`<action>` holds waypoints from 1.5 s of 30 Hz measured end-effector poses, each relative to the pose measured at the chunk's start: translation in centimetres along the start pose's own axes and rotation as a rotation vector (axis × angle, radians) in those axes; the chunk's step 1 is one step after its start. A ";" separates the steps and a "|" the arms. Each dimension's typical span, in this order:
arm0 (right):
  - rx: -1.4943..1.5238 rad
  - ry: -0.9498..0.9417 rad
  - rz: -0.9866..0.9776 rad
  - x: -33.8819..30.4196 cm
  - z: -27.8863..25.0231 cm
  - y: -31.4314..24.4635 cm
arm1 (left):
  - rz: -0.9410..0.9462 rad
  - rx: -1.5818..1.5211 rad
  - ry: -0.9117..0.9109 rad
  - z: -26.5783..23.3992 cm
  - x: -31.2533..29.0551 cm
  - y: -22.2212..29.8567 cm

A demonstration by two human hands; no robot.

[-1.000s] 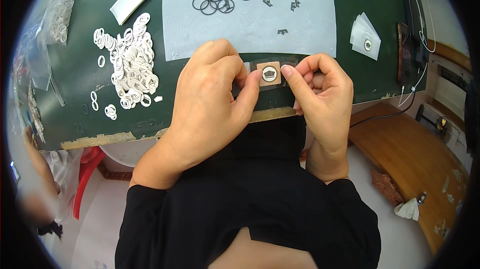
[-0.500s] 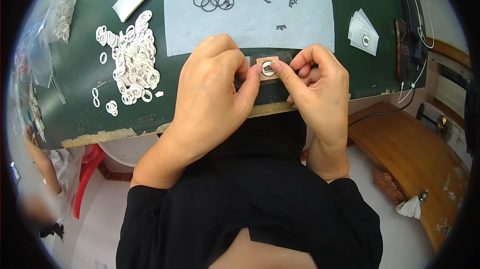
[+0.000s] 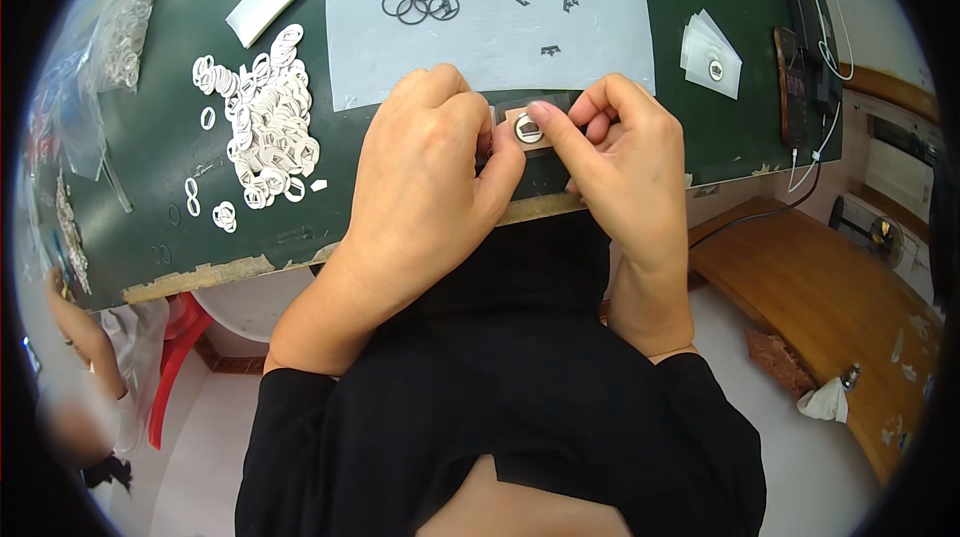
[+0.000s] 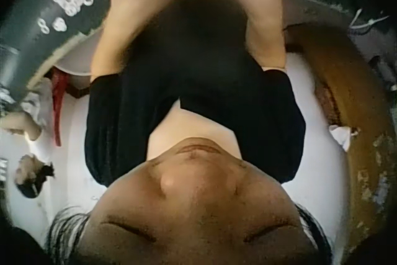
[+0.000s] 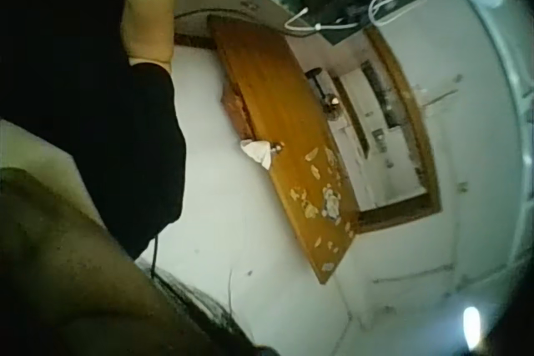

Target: The person assembles components by hand, placing a crown-shaped metal piece and a white plastic ring onto a wooden block. The person then applies a clear adhesive strip over the assembly, presses it down, and peels the strip away to lift the joined pieces before placing them into a small plastic bag.

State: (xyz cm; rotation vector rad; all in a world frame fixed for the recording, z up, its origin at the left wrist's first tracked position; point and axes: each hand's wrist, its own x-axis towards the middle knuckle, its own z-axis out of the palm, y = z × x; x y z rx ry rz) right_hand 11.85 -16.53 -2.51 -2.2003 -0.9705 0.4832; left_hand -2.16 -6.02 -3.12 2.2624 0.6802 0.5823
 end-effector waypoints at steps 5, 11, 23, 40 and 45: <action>0.183 -0.051 0.128 -0.2 -0.3 0.2 | 0.017 0.024 0.020 0.2 0.0 0.2; 0.347 -0.114 0.182 -0.4 -0.8 -0.1 | -0.024 0.114 0.023 -0.2 -0.5 0.9; 0.697 -0.279 0.124 -2.3 -4.3 1.4 | -0.183 -0.682 -0.157 -3.5 -2.9 2.4; 0.878 0.144 0.164 -0.5 -9.0 7.7 | 0.263 -0.326 0.006 -0.3 -1.3 0.5; 0.834 0.213 0.206 1.2 -10.5 9.1 | 0.301 -0.144 0.027 -0.5 -2.0 -0.4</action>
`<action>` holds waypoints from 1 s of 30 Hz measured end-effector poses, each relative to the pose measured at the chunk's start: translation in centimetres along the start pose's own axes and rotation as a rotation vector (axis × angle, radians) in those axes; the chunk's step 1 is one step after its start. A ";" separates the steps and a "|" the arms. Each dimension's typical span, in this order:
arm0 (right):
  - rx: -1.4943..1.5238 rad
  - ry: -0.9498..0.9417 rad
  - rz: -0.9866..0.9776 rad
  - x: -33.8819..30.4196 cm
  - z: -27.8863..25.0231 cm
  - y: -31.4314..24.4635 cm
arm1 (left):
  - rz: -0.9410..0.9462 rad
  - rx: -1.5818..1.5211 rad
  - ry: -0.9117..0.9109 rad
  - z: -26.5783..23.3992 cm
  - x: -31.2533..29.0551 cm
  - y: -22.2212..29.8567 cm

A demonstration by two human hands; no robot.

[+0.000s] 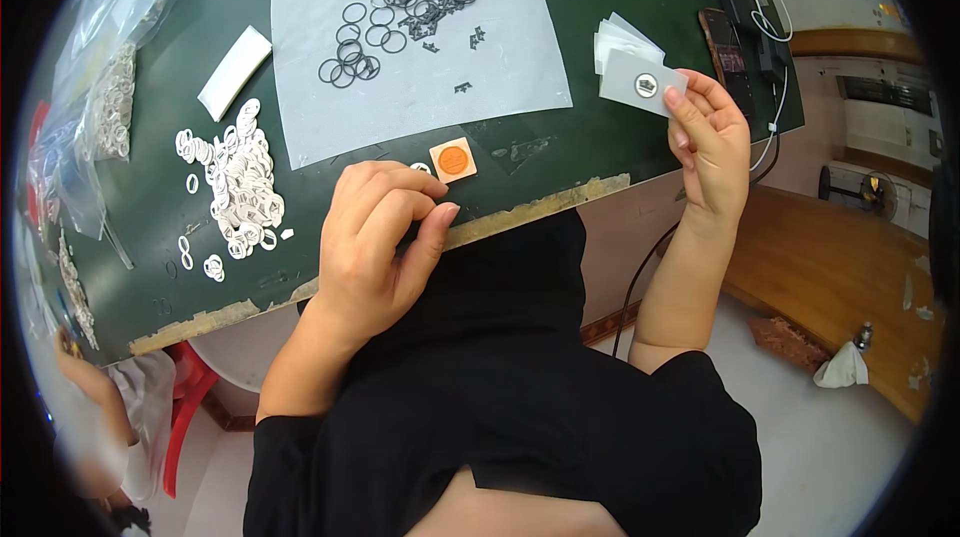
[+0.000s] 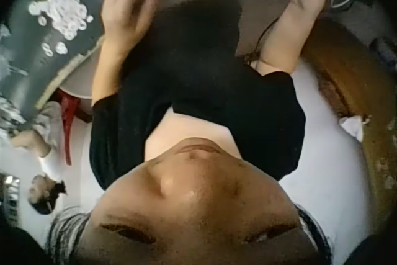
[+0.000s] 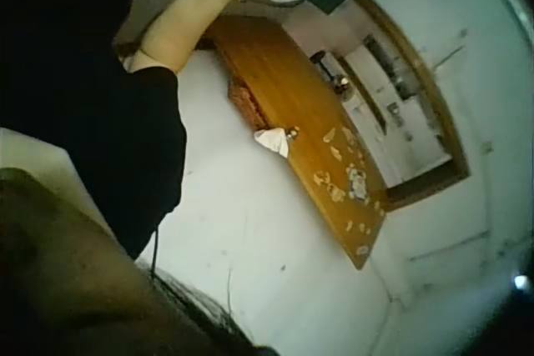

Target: The person assembles components by hand, placing a crown-shaped metal piece and a white plastic ring onto a wooden block. The person then applies a clear adhesive strip over the assembly, presses it down, and peels the strip away to lift the joined pieces before placing them into a small plastic bag.

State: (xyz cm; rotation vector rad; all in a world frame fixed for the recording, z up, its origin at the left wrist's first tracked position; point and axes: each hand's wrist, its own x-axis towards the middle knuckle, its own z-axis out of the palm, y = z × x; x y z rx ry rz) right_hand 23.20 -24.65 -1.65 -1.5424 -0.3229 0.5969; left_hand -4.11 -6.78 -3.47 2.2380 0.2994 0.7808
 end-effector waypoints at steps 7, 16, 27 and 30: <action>-0.629 0.236 -0.267 0.6 0.6 1.0 | 0.056 0.206 0.022 -1.6 -0.8 -0.4; -0.936 0.086 -0.517 0.6 1.5 2.2 | 0.021 0.381 -0.215 -2.4 -1.5 0.4; -0.800 -0.321 -0.589 2.0 9.1 -0.6 | 0.017 0.470 -0.168 -5.2 -3.5 -0.5; -0.905 -0.465 -0.665 3.5 12.5 0.5 | 0.016 0.449 -0.170 -6.0 -3.4 -0.7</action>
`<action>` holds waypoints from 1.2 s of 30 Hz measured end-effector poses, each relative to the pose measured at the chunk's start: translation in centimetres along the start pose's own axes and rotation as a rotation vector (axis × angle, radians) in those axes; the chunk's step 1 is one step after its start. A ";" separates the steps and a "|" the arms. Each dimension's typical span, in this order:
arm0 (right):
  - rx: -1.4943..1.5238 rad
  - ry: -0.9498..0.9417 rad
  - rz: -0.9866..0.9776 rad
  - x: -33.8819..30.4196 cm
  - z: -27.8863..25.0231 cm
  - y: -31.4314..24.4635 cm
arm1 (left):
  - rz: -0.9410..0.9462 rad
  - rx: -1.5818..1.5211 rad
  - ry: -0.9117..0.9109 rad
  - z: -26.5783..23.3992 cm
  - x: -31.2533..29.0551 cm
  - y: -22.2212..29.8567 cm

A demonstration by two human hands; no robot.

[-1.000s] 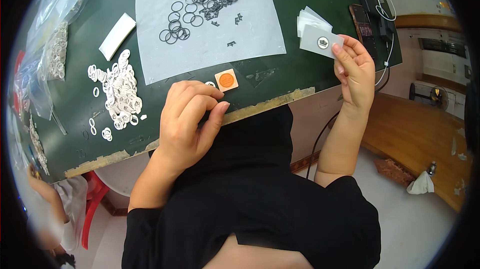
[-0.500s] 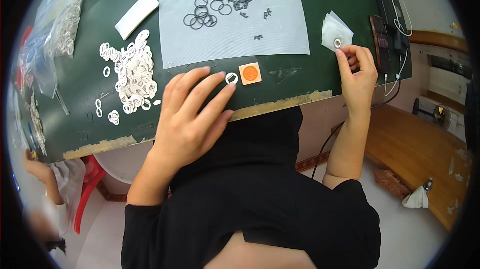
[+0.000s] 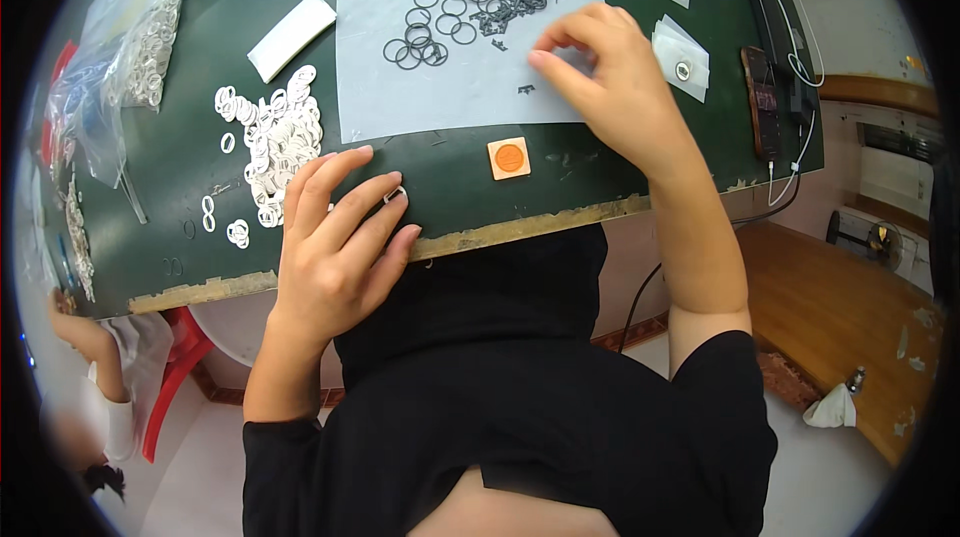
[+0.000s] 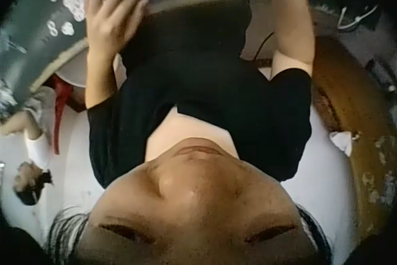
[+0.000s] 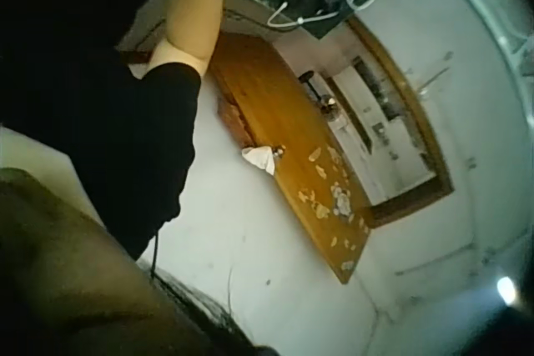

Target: The person assembles components by hand, placing a crown-shaped metal piece and a white plastic ring onto a wooden block. The person then applies a clear adhesive strip over the assembly, presses it down, and peels the strip away to lift the joined pieces before placing them into a small plastic bag.

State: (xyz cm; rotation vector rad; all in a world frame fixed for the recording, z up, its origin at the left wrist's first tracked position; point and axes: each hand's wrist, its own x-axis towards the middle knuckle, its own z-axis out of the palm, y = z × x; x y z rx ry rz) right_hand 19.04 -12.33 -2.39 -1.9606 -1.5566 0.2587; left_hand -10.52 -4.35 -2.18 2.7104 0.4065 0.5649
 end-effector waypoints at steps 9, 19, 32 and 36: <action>-0.058 0.022 -0.123 4.6 4.2 -0.4 | 0.113 0.047 -0.001 -2.4 5.6 -0.5; 0.023 -0.063 -0.107 0.2 -1.0 -1.8 | 0.234 -0.140 -0.010 1.5 12.9 -4.3; 0.165 -0.067 0.132 -5.8 1.1 -4.2 | 0.170 -0.147 -0.354 4.9 17.2 -5.7; 0.140 -0.044 0.093 -5.9 1.5 -4.4 | 0.241 -0.042 -0.241 5.6 16.2 -5.2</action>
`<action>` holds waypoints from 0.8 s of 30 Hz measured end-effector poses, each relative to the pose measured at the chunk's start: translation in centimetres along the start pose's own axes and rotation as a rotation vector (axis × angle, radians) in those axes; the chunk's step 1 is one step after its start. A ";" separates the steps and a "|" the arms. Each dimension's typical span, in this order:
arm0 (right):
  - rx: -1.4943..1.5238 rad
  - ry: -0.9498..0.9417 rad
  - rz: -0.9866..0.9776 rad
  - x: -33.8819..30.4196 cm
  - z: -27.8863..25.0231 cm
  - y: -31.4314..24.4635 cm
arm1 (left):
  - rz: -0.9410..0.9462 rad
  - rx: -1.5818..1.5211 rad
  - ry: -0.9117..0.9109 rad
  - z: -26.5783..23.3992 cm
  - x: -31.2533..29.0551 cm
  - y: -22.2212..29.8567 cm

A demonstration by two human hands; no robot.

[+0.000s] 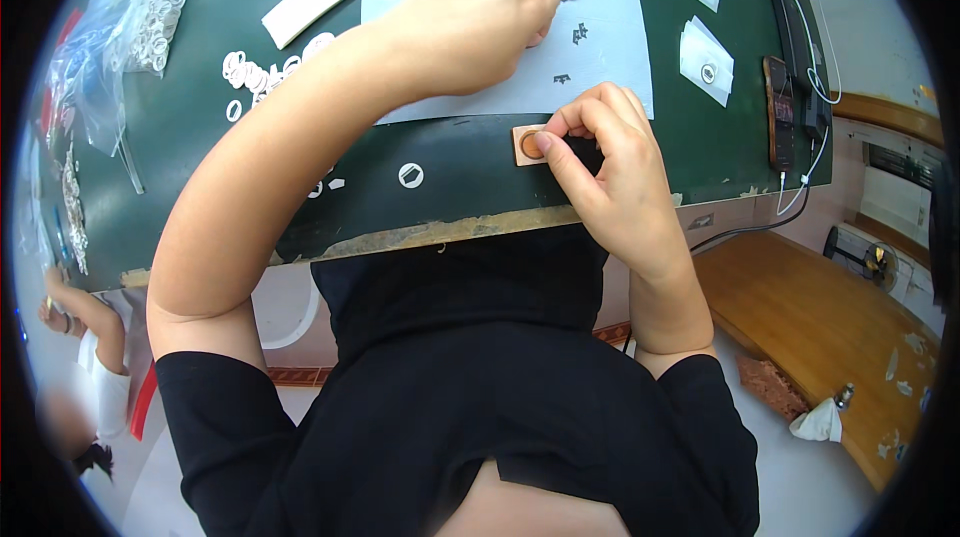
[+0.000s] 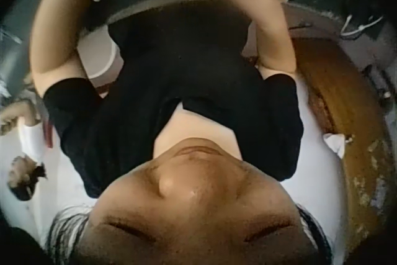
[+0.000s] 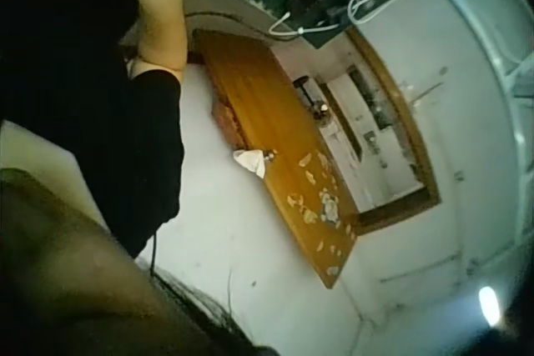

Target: The person assembles components by hand, placing a crown-shaped metal piece and a white plastic ring onto a wooden block. The person then applies a clear adhesive strip over the assembly, presses it down, and peels the strip away to lift the joined pieces before placing them into a small plastic bag.

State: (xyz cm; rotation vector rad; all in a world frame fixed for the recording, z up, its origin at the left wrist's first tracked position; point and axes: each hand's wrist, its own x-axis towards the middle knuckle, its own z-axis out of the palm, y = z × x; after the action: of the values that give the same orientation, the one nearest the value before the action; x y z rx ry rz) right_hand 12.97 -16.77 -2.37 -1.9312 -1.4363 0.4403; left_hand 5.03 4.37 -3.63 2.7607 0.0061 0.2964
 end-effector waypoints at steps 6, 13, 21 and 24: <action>-0.048 0.022 0.023 0.1 0.5 0.0 | 0.026 0.264 0.072 0.8 -0.1 0.9; 0.040 0.074 0.054 0.0 0.5 -0.4 | -0.028 0.125 -0.025 0.6 0.2 -0.3; 0.563 0.219 0.194 -1.3 -1.0 -2.0 | -0.366 -0.789 0.108 -3.1 -6.2 7.6; 0.630 0.128 0.220 -1.4 -1.3 -2.9 | -0.391 -1.006 0.159 -1.9 -8.1 9.2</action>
State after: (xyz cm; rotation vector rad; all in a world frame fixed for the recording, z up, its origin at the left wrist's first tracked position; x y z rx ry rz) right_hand 11.28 -18.01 0.39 -1.5627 -0.8618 0.7521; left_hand -3.56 -3.87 -0.33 1.6882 0.3351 0.2988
